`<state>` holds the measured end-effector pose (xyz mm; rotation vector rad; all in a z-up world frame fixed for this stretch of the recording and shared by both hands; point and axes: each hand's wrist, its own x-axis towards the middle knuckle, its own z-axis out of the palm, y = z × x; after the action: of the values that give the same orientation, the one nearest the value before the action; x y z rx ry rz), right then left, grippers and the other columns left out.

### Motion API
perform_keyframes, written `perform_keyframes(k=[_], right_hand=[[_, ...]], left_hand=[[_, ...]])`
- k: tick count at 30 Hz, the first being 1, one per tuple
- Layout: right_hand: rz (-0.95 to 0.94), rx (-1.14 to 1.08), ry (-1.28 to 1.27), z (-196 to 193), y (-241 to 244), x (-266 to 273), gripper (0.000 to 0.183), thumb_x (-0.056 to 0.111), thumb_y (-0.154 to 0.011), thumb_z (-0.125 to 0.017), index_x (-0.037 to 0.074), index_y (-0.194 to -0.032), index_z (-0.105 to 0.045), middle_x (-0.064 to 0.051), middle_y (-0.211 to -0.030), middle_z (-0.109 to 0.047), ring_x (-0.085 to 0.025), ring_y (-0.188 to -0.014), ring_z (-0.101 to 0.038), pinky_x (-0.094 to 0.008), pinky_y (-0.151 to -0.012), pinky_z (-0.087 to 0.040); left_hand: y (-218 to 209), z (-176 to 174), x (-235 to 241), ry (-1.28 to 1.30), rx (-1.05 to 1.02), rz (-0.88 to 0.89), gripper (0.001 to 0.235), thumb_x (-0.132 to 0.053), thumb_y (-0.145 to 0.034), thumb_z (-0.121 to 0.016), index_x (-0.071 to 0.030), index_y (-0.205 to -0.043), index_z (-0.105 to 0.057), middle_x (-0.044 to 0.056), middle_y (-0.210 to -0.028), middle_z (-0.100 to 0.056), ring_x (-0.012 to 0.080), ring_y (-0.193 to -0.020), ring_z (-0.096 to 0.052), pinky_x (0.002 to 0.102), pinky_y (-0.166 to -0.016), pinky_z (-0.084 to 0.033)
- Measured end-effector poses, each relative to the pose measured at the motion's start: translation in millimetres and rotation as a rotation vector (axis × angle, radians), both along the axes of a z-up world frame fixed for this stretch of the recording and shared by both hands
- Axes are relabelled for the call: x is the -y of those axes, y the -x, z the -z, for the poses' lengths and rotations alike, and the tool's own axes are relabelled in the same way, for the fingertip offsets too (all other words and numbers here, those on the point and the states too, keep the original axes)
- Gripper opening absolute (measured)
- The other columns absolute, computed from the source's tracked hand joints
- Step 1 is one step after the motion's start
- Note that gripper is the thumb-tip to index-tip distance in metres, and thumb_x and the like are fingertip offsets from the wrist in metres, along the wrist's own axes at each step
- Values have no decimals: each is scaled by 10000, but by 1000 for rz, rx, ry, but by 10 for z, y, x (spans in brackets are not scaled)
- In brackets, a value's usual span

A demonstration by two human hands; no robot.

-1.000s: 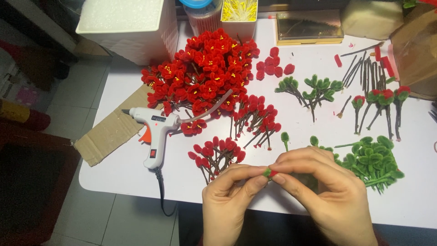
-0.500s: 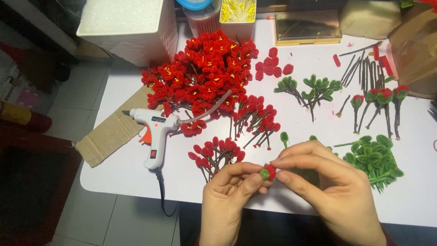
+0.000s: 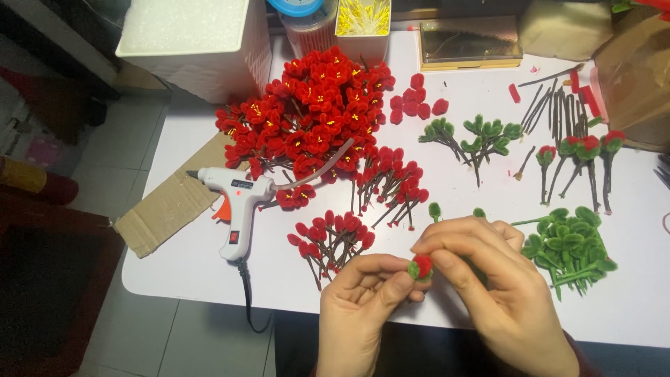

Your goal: Assembling artificial flowers by using a hot glue gun to attach red flower buds to green plastic stems.

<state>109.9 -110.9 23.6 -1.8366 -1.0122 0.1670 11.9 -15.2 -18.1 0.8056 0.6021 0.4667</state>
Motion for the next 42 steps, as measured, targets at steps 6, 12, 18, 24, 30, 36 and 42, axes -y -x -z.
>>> perform_keyframes(k=[6,12,18,24,30,36,42], right_hand=[[49,-82,-4,1,30,29,278,204,-885,-468,74,-1013,-677,-57,-992,-683,-151,-941,-620,-272,-876,-416],[102,-422,-172,107,8,42,123,30,-766,-649,14,-886,-674,-97,-898,-685,-163,-887,-623,-248,-832,-466],[451,-849,-77,-38,-63,-56,355,189,-876,-462,-29,-1010,-708,-99,-1064,-738,-146,-901,-621,-233,-852,-441],[282,-870,40,98,-74,102,192,49,-722,-686,-42,-864,-779,-104,-941,-715,-180,-921,-665,-264,-868,-479],[388,-855,-199,80,-108,160,96,35,-755,-675,-30,-795,-734,-120,-864,-783,-173,-847,-681,-270,-794,-487],[564,-650,-154,-21,-852,674,119,42,-788,-669,-22,-881,-707,-127,-820,-736,-160,-749,-648,-240,-688,-479],[683,-439,-67,221,-1464,994,168,50,-827,-661,-12,-983,-673,-137,-768,-680,-147,-630,-608,-204,-560,-469]], left_hand=[[-25,20,-33,45,-15,-36,258,-19,-719,-719,14,-938,-588,201,-698,-672,281,-663,-701,329,-703,-565],[20,26,-26,-25,15,161,347,-11,-760,-694,18,-1098,-624,112,-783,-682,197,-706,-684,287,-761,-551],[-8,-118,-17,13,-190,252,204,-107,-766,-684,76,-857,-692,258,-691,-721,249,-492,-644,318,-581,-575],[-2,14,5,-37,-63,266,221,-133,-815,-628,68,-888,-683,262,-679,-704,274,-524,-652,332,-574,-579],[-59,-2,50,-154,-383,364,191,-76,-727,-716,57,-810,-825,251,-549,-770,217,-407,-642,268,-483,-562],[-83,107,31,-126,-469,369,150,8,-716,-745,91,-815,-823,275,-586,-781,261,-473,-674,301,-520,-568],[-27,196,-39,-86,-606,282,126,110,-704,-779,132,-820,-821,304,-630,-795,315,-551,-710,341,-564,-575]])
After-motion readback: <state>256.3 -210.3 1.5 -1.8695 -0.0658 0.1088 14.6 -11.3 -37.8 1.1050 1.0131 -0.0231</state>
